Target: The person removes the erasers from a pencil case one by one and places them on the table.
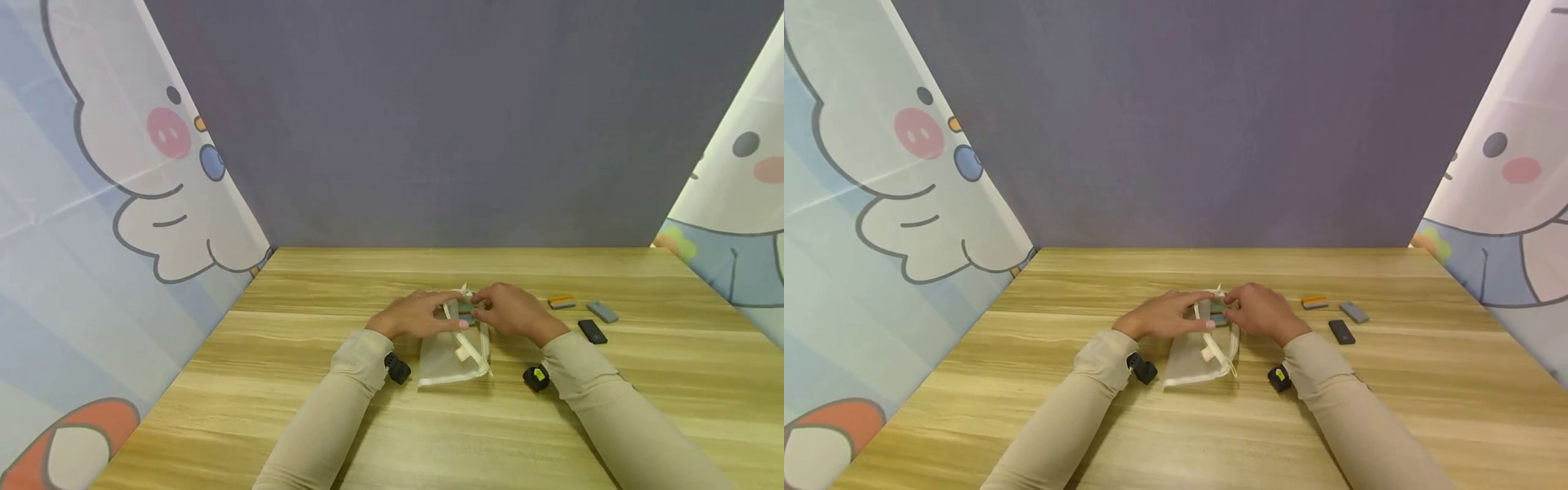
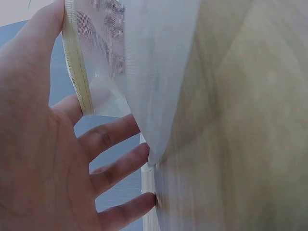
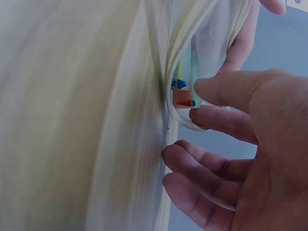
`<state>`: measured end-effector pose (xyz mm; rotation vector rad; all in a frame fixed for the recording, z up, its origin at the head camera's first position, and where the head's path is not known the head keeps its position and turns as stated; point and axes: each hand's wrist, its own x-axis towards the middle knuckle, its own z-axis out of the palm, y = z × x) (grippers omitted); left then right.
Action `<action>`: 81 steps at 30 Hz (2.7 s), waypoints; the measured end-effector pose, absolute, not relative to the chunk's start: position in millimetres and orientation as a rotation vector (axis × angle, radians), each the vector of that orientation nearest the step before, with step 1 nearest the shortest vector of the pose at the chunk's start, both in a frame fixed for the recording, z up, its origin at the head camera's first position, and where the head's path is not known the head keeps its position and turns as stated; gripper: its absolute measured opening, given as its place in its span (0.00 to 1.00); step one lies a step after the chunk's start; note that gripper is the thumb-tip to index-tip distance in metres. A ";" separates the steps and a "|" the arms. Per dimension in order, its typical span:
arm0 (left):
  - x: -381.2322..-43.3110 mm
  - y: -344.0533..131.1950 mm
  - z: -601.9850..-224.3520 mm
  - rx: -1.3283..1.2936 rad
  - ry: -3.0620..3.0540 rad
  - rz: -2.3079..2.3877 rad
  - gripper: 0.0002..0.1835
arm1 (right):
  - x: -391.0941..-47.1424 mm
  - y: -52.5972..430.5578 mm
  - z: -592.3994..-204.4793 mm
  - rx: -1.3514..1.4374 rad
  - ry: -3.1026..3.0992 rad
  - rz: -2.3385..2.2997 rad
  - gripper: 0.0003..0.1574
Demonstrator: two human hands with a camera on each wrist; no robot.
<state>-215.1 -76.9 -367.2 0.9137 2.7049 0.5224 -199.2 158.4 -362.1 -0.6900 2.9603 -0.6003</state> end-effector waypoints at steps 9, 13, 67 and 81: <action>-216.1 -74.8 -368.9 0.898 2.737 0.516 0.43 | -199.0 159.6 -361.2 -0.729 2.973 -0.580 0.17; -214.4 -75.0 -369.5 0.886 2.745 0.536 0.44 | -198.5 159.6 -362.8 -0.752 2.976 -0.593 0.15; -210.0 -75.2 -371.3 0.881 2.735 0.488 0.45 | -191.6 167.0 -354.6 -0.798 3.093 -0.806 0.10; -206.8 -77.5 -374.8 0.930 2.710 0.546 0.45 | -186.0 173.7 -344.5 -0.733 3.032 -0.896 0.10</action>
